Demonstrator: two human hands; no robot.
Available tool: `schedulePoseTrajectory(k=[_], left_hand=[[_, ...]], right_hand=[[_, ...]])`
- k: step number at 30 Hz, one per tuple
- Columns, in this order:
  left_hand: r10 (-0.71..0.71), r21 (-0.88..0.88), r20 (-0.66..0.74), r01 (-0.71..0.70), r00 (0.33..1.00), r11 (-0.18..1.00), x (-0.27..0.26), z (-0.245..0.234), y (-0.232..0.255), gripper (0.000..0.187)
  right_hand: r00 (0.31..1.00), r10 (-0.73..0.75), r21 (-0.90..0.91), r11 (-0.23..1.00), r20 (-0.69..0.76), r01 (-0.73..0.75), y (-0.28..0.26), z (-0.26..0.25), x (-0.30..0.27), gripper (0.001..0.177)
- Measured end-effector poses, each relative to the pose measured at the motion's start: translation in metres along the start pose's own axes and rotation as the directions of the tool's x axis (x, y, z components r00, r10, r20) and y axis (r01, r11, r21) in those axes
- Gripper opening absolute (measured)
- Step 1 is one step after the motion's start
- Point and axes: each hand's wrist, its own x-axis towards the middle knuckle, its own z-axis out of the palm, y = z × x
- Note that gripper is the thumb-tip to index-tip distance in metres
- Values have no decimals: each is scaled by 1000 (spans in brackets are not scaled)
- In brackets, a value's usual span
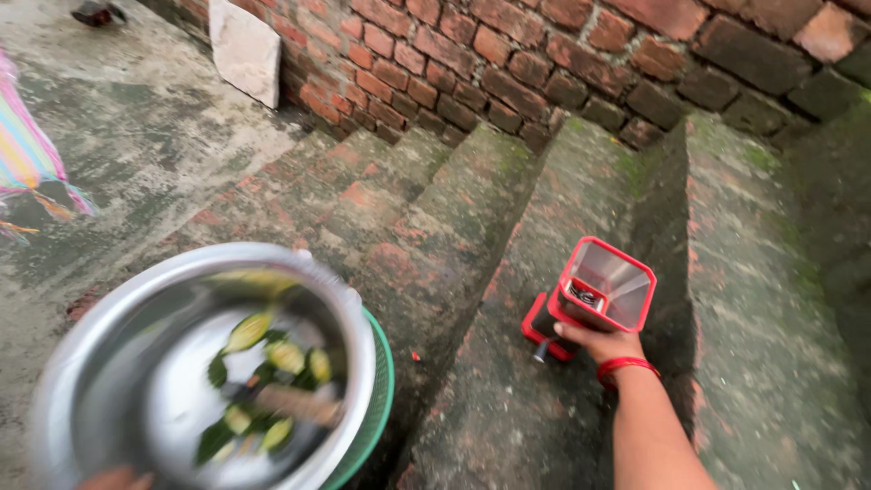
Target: The person slices a bitter melon with a knife over a metal bowl, then picks up a small vegetable and trims it with the knife before placing it back into a green basket.
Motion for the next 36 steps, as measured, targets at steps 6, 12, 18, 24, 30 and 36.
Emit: schedulePoseTrajectory(k=[6,12,18,24,30,36], left_hand=[[51,67,-23,-50,998,997,14,4,45,35],[168,-85,303,-149,938,985,77,134,78,41],[109,173,452,-207,885,963,49,219,58,44],[27,208,509,-153,860,966,32,244,44,56],[-57,249,600,-119,798,961,7,239,67,60],[821,456,572,-827,-10,-328,-14,238,84,107]], right_hand=[[999,-3,157,988,48,-4,-26,19,-109,59],[996,86,250,965,-20,-78,-23,31,-217,54],[944,308,443,867,-120,-227,71,-6,-233,52],[797,591,783,552,-124,-287,141,10,-288,55],[727,683,927,315,-73,-203,206,34,-316,63],[550,816,909,77,179,-410,206,25,-349,85]])
